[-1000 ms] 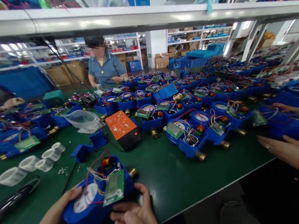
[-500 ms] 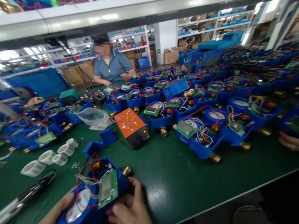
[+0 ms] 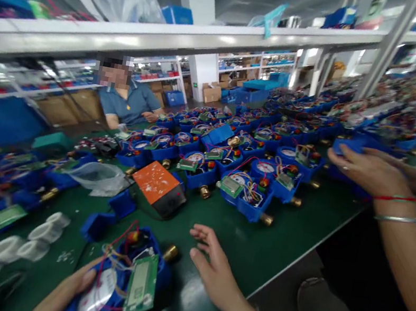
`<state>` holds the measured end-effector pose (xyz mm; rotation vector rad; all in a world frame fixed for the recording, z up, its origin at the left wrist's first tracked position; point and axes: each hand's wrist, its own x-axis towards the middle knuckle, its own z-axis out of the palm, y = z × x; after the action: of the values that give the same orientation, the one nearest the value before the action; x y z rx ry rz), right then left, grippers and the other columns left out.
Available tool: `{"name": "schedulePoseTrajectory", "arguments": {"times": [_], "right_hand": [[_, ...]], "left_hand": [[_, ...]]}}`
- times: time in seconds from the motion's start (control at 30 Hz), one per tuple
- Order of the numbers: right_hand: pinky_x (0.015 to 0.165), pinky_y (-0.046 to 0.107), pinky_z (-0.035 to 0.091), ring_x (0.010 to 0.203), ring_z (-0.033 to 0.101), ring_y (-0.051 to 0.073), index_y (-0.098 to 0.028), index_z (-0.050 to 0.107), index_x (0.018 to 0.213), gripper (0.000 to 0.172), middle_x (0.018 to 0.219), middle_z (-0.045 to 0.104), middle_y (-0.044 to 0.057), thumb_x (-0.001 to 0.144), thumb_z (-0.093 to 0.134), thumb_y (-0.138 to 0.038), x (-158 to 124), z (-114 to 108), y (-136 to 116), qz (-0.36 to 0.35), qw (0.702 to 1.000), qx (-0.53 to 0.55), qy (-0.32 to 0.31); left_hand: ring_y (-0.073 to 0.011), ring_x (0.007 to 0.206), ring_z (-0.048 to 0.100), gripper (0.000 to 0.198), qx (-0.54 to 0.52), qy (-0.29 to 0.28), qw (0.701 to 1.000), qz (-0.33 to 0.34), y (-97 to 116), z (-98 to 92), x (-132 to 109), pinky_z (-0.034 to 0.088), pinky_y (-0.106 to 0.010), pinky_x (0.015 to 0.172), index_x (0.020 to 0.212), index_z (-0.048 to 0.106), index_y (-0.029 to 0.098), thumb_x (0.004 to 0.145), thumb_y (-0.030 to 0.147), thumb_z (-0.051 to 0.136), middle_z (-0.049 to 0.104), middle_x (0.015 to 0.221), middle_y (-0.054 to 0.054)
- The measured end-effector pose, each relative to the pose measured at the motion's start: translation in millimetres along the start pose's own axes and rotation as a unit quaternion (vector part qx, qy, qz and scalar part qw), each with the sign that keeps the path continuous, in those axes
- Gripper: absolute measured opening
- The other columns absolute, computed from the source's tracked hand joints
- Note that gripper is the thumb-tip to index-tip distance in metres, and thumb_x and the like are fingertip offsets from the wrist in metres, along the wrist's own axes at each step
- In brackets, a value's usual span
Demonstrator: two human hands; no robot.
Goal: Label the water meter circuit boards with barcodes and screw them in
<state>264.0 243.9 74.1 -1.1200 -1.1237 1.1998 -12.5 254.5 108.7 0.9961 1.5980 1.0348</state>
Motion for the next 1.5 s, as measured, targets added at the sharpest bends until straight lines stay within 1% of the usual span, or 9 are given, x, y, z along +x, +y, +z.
{"name": "schedulePoseTrajectory", "arguments": {"times": [0.13,0.23,0.33,0.4,0.53,0.67,0.93,1.3,1.5], "right_hand": [[0.115,0.043,0.023,0.135,0.038,0.021,-0.026,0.052,0.129,0.039,0.141,0.049,0.005,0.092,0.044,-0.026,17,28,5,-0.018,0.995,0.018,-0.100],[0.115,0.042,0.025,0.132,0.042,0.021,-0.024,0.054,0.128,0.037,0.138,0.052,0.005,0.094,0.040,-0.029,29,43,0,0.018,0.989,0.040,-0.143],[0.112,0.040,0.030,0.127,0.048,0.022,-0.023,0.056,0.125,0.037,0.133,0.057,0.005,0.098,0.037,-0.040,33,52,-5,0.027,0.986,0.037,-0.163],[0.111,0.040,0.032,0.125,0.050,0.022,-0.023,0.057,0.126,0.041,0.132,0.058,0.005,0.098,0.036,-0.045,34,55,-6,0.032,0.985,0.031,-0.168],[0.106,0.043,0.038,0.123,0.052,0.026,-0.025,0.053,0.132,0.046,0.131,0.058,0.005,0.096,0.041,-0.051,41,51,-6,0.054,0.976,0.007,-0.210],[0.107,0.045,0.036,0.123,0.052,0.027,-0.026,0.052,0.133,0.049,0.130,0.059,0.005,0.094,0.042,-0.054,47,47,-7,0.054,0.971,-0.035,-0.228],[0.106,0.046,0.039,0.121,0.054,0.029,-0.026,0.054,0.130,0.053,0.130,0.061,0.005,0.089,0.047,-0.059,58,51,-12,0.108,0.958,-0.062,-0.258],[0.104,0.044,0.038,0.117,0.054,0.029,-0.022,0.061,0.118,0.047,0.115,0.065,0.005,0.087,0.052,-0.057,59,56,-16,0.129,0.960,-0.018,-0.249],[0.086,0.037,0.045,0.098,0.060,0.024,-0.025,0.049,0.117,0.046,0.098,0.063,0.000,0.086,0.054,-0.058,36,46,-19,0.219,0.945,0.035,-0.240]], "left_hand": [[-0.0342,0.126,0.048,0.048,0.136,0.166,0.953,0.214,17,6.6,-38,0.025,-0.051,0.114,0.113,0.067,0.024,0.073,0.050,0.066,0.061,0.128,-0.008],[-0.0343,0.128,0.045,0.045,0.177,0.114,0.907,0.364,12,41.4,-72,0.025,-0.044,0.114,0.106,0.072,0.032,0.061,0.034,0.081,0.064,0.124,-0.006],[-0.0317,0.112,0.057,0.024,0.191,0.076,0.921,0.332,6,69.3,-89,0.026,-0.042,0.112,0.093,0.076,0.034,0.070,0.031,0.076,0.072,0.105,-0.006],[-0.0274,0.094,0.062,0.007,0.186,0.133,0.925,0.305,7,70.9,-89,0.035,-0.041,0.103,0.081,0.076,0.031,0.077,0.031,0.070,0.072,0.087,-0.005],[-0.0179,0.070,0.058,0.015,0.096,0.273,0.928,0.233,21,46.3,-74,0.047,-0.026,0.068,0.082,0.065,0.024,0.079,0.038,0.068,0.063,0.076,-0.001],[-0.0105,0.058,0.051,0.024,-0.033,0.226,0.959,0.170,27,27.0,-60,0.042,-0.018,0.052,0.080,0.059,0.020,0.076,0.040,0.072,0.054,0.068,0.004],[-0.0085,0.059,0.054,0.030,-0.193,0.197,0.952,0.130,22,26.1,-52,0.050,-0.018,0.053,0.080,0.058,0.018,0.069,0.036,0.079,0.054,0.073,0.004],[-0.0081,0.057,0.052,0.030,-0.162,0.179,0.963,0.122,18,18.5,-48,0.044,-0.017,0.051,0.081,0.057,0.019,0.072,0.041,0.076,0.055,0.070,0.005],[-0.0078,0.061,0.047,0.023,-0.052,0.120,0.977,0.169,33,17.9,-34,0.040,-0.016,0.055,0.081,0.062,0.018,0.079,0.040,0.068,0.054,0.069,0.004]]}}
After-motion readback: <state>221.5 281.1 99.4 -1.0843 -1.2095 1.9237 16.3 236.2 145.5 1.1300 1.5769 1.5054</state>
